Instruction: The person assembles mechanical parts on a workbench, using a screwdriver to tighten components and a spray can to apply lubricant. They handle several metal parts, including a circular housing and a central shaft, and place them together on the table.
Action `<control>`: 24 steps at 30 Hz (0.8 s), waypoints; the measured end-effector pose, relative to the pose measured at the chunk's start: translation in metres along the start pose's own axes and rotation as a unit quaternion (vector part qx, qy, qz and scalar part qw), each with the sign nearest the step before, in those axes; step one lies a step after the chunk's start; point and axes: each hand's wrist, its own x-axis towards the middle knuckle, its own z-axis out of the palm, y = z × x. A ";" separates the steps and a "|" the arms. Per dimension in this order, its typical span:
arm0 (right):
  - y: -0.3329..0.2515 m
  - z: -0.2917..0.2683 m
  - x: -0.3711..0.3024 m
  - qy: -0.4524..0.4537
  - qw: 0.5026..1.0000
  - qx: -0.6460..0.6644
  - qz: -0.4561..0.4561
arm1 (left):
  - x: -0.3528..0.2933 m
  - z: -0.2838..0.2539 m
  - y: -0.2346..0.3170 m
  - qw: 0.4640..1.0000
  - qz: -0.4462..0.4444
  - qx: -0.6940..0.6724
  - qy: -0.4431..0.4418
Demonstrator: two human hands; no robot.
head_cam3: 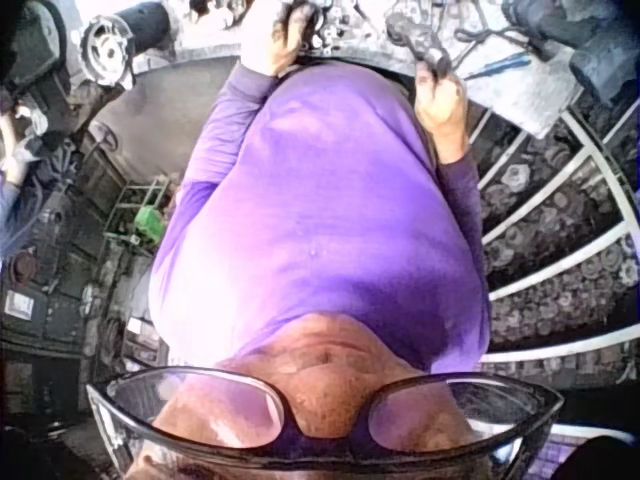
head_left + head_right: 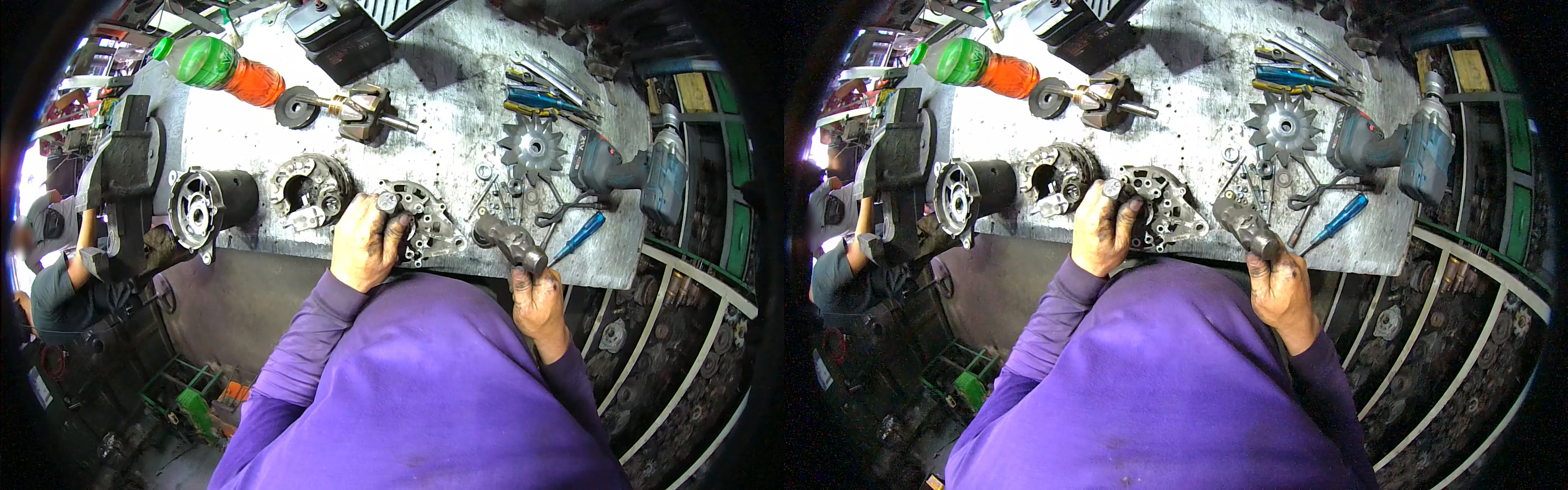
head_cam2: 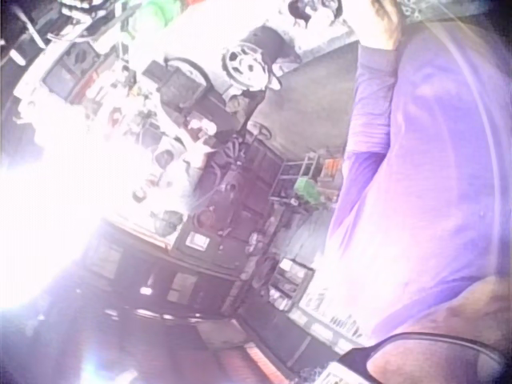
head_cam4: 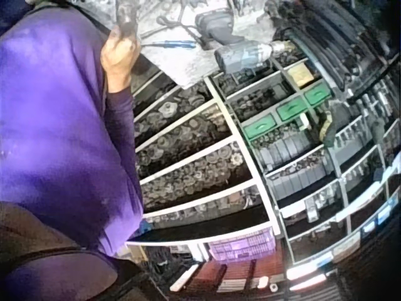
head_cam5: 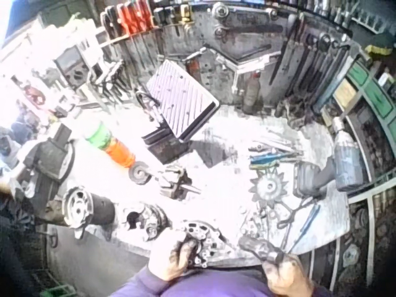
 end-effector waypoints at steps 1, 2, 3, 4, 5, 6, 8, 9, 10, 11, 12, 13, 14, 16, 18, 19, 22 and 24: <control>-0.001 0.000 0.002 0.000 1.000 -0.003 -0.001 | -0.001 0.002 -0.001 1.000 0.005 0.003 0.010; -0.002 0.000 0.003 -0.002 1.000 -0.003 -0.014 | -0.002 0.004 -0.003 1.000 0.007 0.006 0.018; -0.003 0.000 0.005 -0.005 1.000 -0.003 -0.019 | -0.004 0.005 -0.005 0.999 0.020 0.013 0.021; -0.005 0.000 0.007 -0.010 1.000 0.000 -0.016 | -0.005 0.007 -0.006 0.999 0.034 0.006 0.024; -0.006 0.000 0.008 -0.005 0.999 0.010 -0.035 | -0.006 0.008 -0.008 0.999 0.047 -0.001 0.028; -0.007 0.000 0.009 -0.005 0.999 0.003 -0.038 | -0.007 0.010 -0.010 0.998 0.059 -0.005 0.036; -0.009 0.000 0.010 -0.009 0.999 -0.007 -0.043 | -0.010 0.013 -0.013 0.999 0.049 -0.006 0.016; -0.009 0.000 0.010 -0.014 1.000 -0.008 -0.026 | -0.010 0.015 -0.014 0.998 0.055 0.004 0.025; -0.010 0.000 0.010 -0.010 0.999 -0.015 -0.036 | -0.010 0.015 -0.014 0.998 0.058 0.016 0.027; -0.010 0.000 0.009 -0.004 0.999 -0.016 -0.045 | -0.011 0.016 -0.014 0.999 0.043 0.017 0.028; -0.010 0.001 0.008 0.004 0.998 -0.019 -0.054 | -0.011 0.017 -0.014 0.998 0.053 0.029 0.029; -0.010 0.001 0.007 0.004 0.999 -0.014 -0.048 | -0.012 0.017 -0.013 0.997 0.063 0.040 0.030; -0.009 0.002 0.007 0.004 0.999 -0.009 -0.042 | -0.012 0.018 -0.012 0.996 0.072 0.051 0.030; -0.008 0.003 0.004 0.005 0.999 -0.007 -0.033 | -0.018 0.018 -0.008 0.998 0.051 0.047 0.008; -0.007 0.004 0.001 0.001 1.000 -0.005 -0.025 | -0.023 0.021 -0.005 0.997 0.020 0.072 0.019; -0.007 0.005 0.000 0.004 1.000 -0.010 -0.029 | -0.024 0.024 -0.004 0.996 0.023 0.071 0.048; -0.005 0.008 -0.002 0.008 1.000 -0.007 -0.008 | -0.025 0.031 -0.005 0.988 0.060 0.101 0.100; -0.003 0.010 -0.004 0.004 1.000 -0.005 0.011 | -0.024 0.034 -0.007 0.986 0.063 0.131 0.084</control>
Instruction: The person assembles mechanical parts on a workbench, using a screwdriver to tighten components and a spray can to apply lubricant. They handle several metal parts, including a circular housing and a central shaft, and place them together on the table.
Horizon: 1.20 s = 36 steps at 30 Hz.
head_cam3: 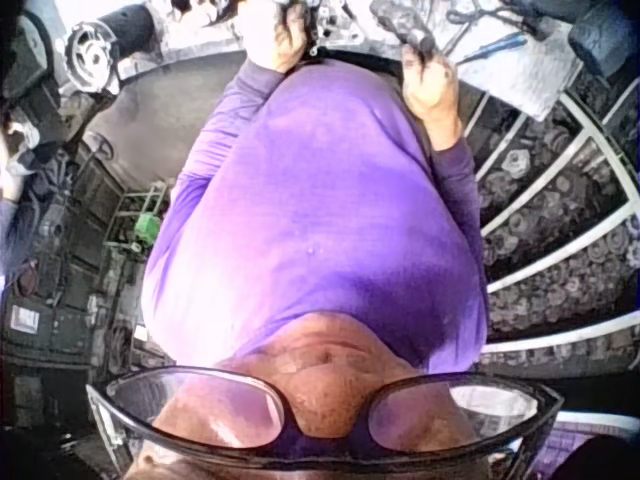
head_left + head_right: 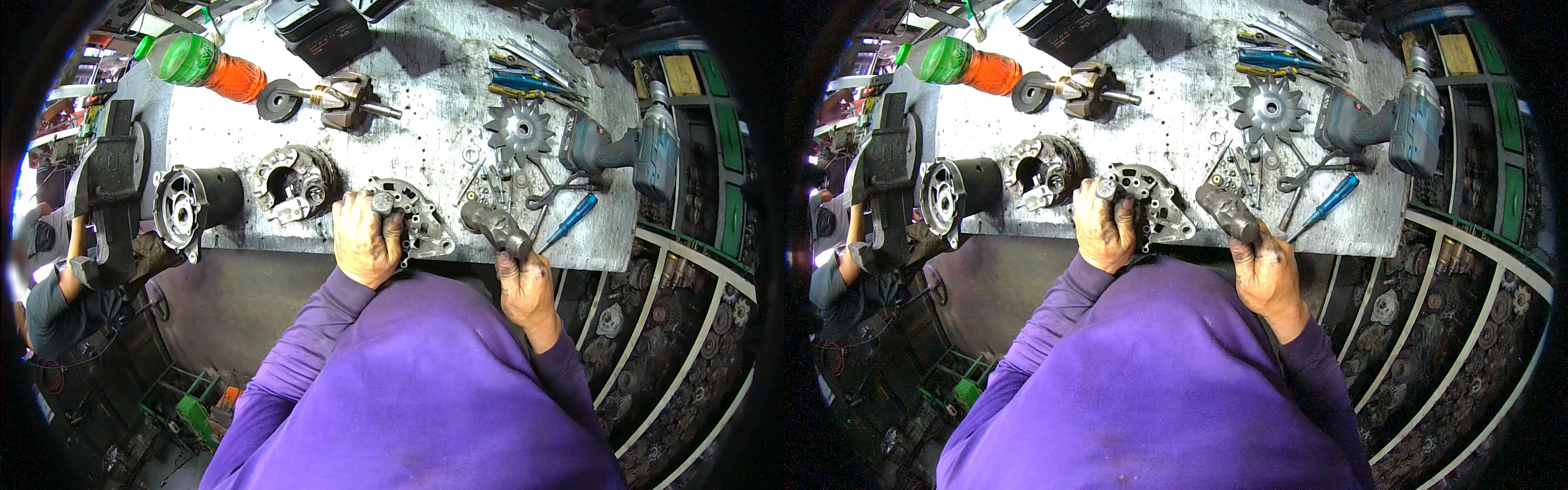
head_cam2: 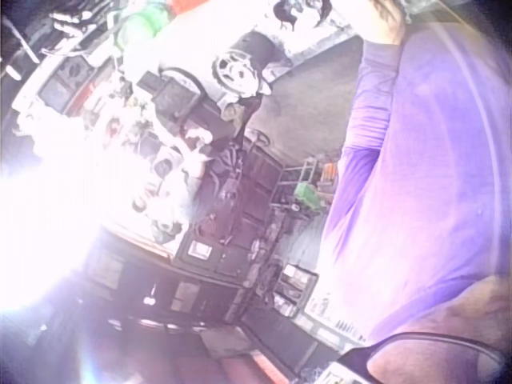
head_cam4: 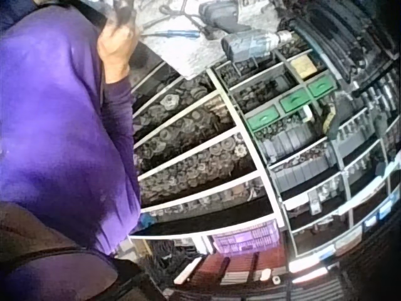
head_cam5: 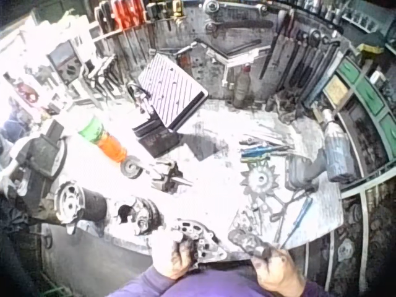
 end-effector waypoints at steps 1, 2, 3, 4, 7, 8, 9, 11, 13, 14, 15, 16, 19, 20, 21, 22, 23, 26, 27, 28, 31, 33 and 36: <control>0.001 0.001 -0.001 0.003 1.000 0.000 -0.002 | 0.000 0.000 -0.001 1.000 -0.007 -0.007 -0.019; 0.001 0.002 -0.002 0.005 1.000 0.001 -0.004 | 0.000 0.000 -0.002 0.999 -0.015 -0.013 -0.039; 0.002 0.002 -0.003 0.007 1.000 0.002 -0.005 | -0.001 -0.002 -0.002 0.997 -0.021 -0.023 -0.064; 0.002 0.002 -0.004 0.008 1.000 0.008 -0.006 | 0.000 -0.003 -0.003 0.998 -0.001 -0.011 -0.063; 0.002 0.002 -0.007 0.006 1.000 0.018 0.002 | 0.004 -0.006 -0.009 0.998 0.050 -0.016 -0.045; 0.002 0.002 -0.007 0.000 1.000 0.016 0.007 | 0.006 -0.007 -0.012 0.995 0.074 -0.012 -0.062; 0.002 0.003 -0.008 -0.009 1.000 0.014 0.010 | 0.009 -0.009 -0.016 0.992 0.089 -0.028 -0.085; 0.002 0.003 -0.008 -0.003 1.000 0.022 -0.008 | 0.019 -0.015 -0.027 0.983 0.139 -0.069 -0.103; 0.002 0.003 -0.008 0.001 1.000 0.025 0.002 | 0.027 -0.018 -0.032 0.971 0.143 -0.091 -0.166; 0.003 0.003 -0.009 -0.001 1.000 0.028 0.004 | 0.028 -0.020 -0.031 0.972 0.138 -0.085 -0.167; 0.004 0.004 -0.010 0.002 1.000 0.030 0.007 | 0.028 -0.024 -0.030 0.975 0.139 -0.091 -0.146; 0.005 0.004 -0.010 0.004 0.999 0.034 -0.002 | 0.025 -0.029 -0.026 0.983 0.083 -0.132 -0.094; 0.011 0.006 -0.012 0.009 0.999 0.048 -0.015 | 0.005 -0.047 -0.008 0.970 -0.049 -0.224 0.075; 0.013 0.007 -0.013 0.009 0.998 0.056 -0.011 | -0.004 -0.053 -0.002 0.945 -0.130 -0.285 0.095; 0.015 0.008 -0.015 0.007 0.997 0.073 -0.004 | -0.014 -0.059 0.004 0.918 -0.178 -0.341 0.097; 0.018 0.010 -0.016 0.019 0.997 0.073 -0.021 | -0.023 -0.064 0.010 0.887 -0.239 -0.384 0.099; 0.020 0.010 -0.018 0.031 0.996 0.073 -0.038 | -0.029 -0.069 0.012 0.900 -0.230 -0.361 0.080; 0.029 0.007 -0.025 0.032 0.996 0.071 -0.049 | -0.037 -0.074 0.012 0.932 -0.212 -0.289 0.059; 0.032 0.003 -0.028 0.024 0.996 0.060 -0.061 | -0.039 -0.075 0.012 0.925 -0.230 -0.295 0.069; 0.036 -0.001 -0.032 -0.002 0.998 0.059 -0.036 | -0.039 -0.076 0.011 0.917 -0.253 -0.298 0.079; 0.046 -0.014 -0.042 -0.057 0.997 0.057 0.003 | -0.037 -0.078 0.010 0.898 -0.309 -0.297 0.096; 0.051 -0.020 -0.045 -0.071 0.995 0.062 0.013 | -0.034 -0.079 0.012 0.908 -0.312 -0.267 0.082; 0.054 -0.026 -0.039 -0.090 0.992 0.075 0.042 | -0.027 -0.075 0.017 0.911 -0.318 -0.253 0.071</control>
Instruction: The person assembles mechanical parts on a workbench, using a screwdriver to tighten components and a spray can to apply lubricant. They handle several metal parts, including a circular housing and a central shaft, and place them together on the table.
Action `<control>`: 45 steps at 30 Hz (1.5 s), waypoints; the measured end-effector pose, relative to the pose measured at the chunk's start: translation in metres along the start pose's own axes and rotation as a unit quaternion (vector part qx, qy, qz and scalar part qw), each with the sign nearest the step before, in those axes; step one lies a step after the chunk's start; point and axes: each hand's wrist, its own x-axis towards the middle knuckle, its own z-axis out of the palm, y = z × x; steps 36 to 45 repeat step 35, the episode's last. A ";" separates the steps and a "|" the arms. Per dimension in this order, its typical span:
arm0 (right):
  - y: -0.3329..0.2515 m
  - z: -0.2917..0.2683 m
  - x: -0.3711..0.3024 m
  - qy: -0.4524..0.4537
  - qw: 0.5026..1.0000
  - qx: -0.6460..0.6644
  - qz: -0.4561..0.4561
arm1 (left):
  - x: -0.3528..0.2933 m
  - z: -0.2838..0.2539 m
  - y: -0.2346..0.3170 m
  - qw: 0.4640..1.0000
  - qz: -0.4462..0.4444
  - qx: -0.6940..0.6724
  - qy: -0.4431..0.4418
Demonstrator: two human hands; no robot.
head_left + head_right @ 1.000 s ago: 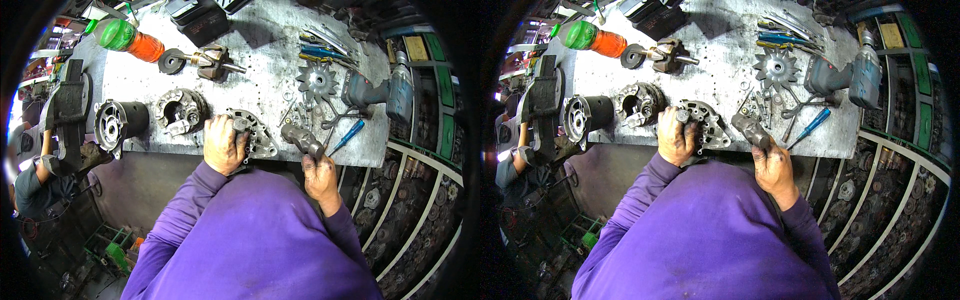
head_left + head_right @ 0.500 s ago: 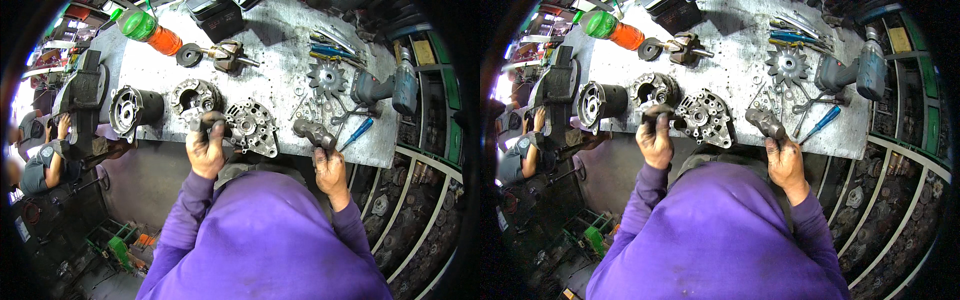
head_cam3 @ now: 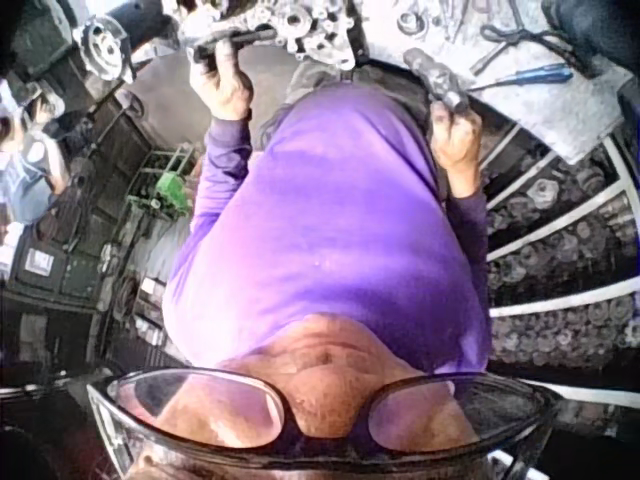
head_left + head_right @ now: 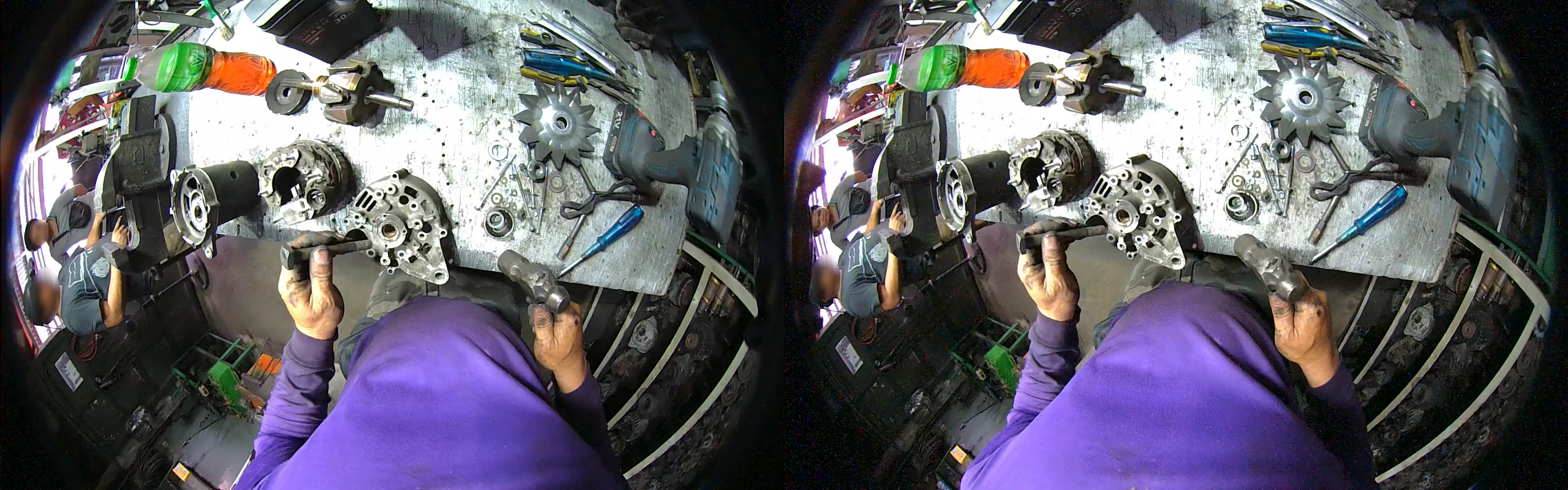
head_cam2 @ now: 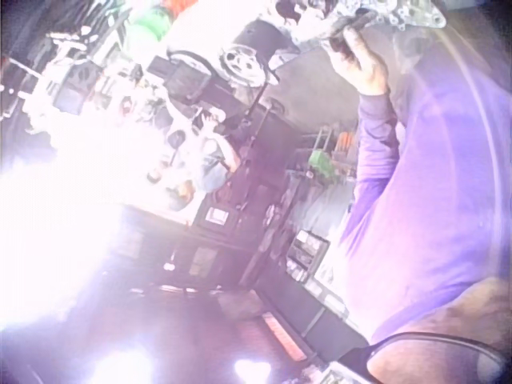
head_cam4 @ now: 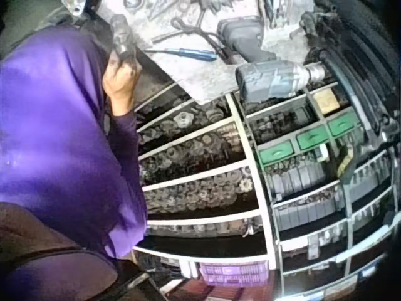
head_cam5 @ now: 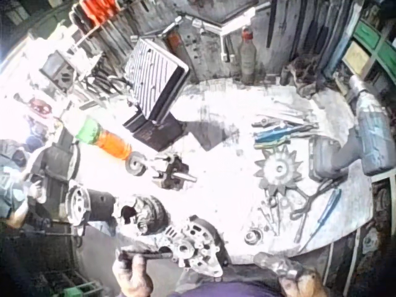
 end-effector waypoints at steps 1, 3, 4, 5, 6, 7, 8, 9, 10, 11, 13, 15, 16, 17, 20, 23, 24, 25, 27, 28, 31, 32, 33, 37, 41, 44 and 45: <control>-0.001 -0.002 0.003 -0.007 1.000 -0.002 0.005 | 0.001 0.004 0.001 1.000 -0.010 -0.024 0.000; -0.002 -0.007 0.011 -0.014 1.000 -0.002 0.005 | 0.005 0.011 0.004 1.000 -0.013 -0.027 0.001; -0.004 -0.010 0.015 -0.015 1.000 0.001 -0.001 | 0.007 0.014 0.005 1.000 -0.009 -0.014 0.001; -0.005 -0.013 0.019 -0.012 1.000 0.007 -0.009 | 0.009 0.017 0.006 1.000 0.000 -0.005 0.000; -0.006 -0.015 0.023 -0.018 1.000 0.007 -0.013 | 0.011 0.019 0.007 1.000 0.011 0.001 0.000; -0.006 -0.018 0.026 -0.020 1.000 0.010 -0.019 | 0.013 0.021 0.008 0.999 0.028 0.038 -0.008; -0.006 -0.020 0.029 -0.021 0.999 0.021 -0.021 | 0.015 0.021 0.008 0.997 0.035 0.058 -0.021; -0.007 -0.022 0.031 -0.019 0.999 0.009 -0.026 | 0.016 0.022 0.009 0.995 0.046 0.077 -0.034; -0.007 -0.023 0.034 -0.015 0.999 0.005 -0.029 | 0.018 0.024 0.010 0.992 0.055 0.101 -0.043; -0.007 -0.025 0.037 -0.011 1.000 0.000 -0.023 | 0.019 0.026 0.010 0.991 0.059 0.104 -0.054; -0.008 -0.027 0.042 -0.014 1.000 0.013 -0.024 | 0.021 0.027 0.011 0.983 0.079 0.140 -0.085; -0.009 -0.029 0.048 -0.014 0.999 0.013 -0.027 | 0.025 0.030 0.010 0.971 0.111 0.175 -0.122; -0.009 -0.030 0.050 -0.010 0.999 0.009 -0.032 | 0.026 0.031 0.010 0.965 0.125 0.183 -0.137; -0.009 -0.030 0.052 -0.004 0.999 0.007 -0.034 | 0.027 0.032 0.010 0.960 0.134 0.191 -0.152; -0.010 -0.034 0.056 -0.018 0.999 -0.005 -0.046 | 0.028 0.036 0.010 0.956 0.158 0.208 -0.134; -0.011 -0.035 0.059 -0.024 0.998 -0.016 -0.047 | 0.036 0.041 0.005 0.952 0.174 0.206 -0.142; -0.012 -0.036 0.059 -0.022 0.998 -0.013 -0.052 | 0.037 0.043 0.003 0.950 0.186 0.209 -0.142; -0.014 -0.036 0.059 -0.020 0.998 -0.009 -0.054 | 0.036 0.046 0.002 0.949 0.187 0.208 -0.147; -0.014 -0.035 0.062 -0.015 0.998 -0.009 -0.065 | 0.035 0.046 0.000 0.947 0.203 0.211 -0.136; -0.014 -0.035 0.062 -0.013 0.997 -0.013 -0.072 | 0.033 0.046 -0.002 0.947 0.202 0.212 -0.131; -0.015 -0.036 0.059 -0.021 0.997 -0.010 -0.070 | 0.030 0.043 -0.007 0.945 0.223 0.198 -0.138; -0.015 -0.036 0.059 -0.026 0.997 -0.005 -0.068 | 0.029 0.043 -0.008 0.943 0.231 0.193 -0.141; -0.014 -0.034 0.059 -0.015 0.996 -0.007 -0.091 | 0.026 0.042 -0.008 0.955 0.196 0.180 -0.133; -0.014 -0.033 0.059 -0.016 0.994 -0.010 -0.108 | 0.022 0.042 -0.008 0.966 0.155 0.171 -0.115; -0.014 -0.033 0.059 -0.016 0.994 -0.010 -0.108 | 0.022 0.042 -0.008 0.966 0.155 0.171 -0.115; -0.014 -0.033 0.059 -0.016 0.994 -0.010 -0.108 | 0.022 0.042 -0.008 0.966 0.155 0.171 -0.115; -0.014 -0.033 0.059 -0.016 0.994 -0.010 -0.108 | 0.022 0.042 -0.008 0.966 0.155 0.171 -0.115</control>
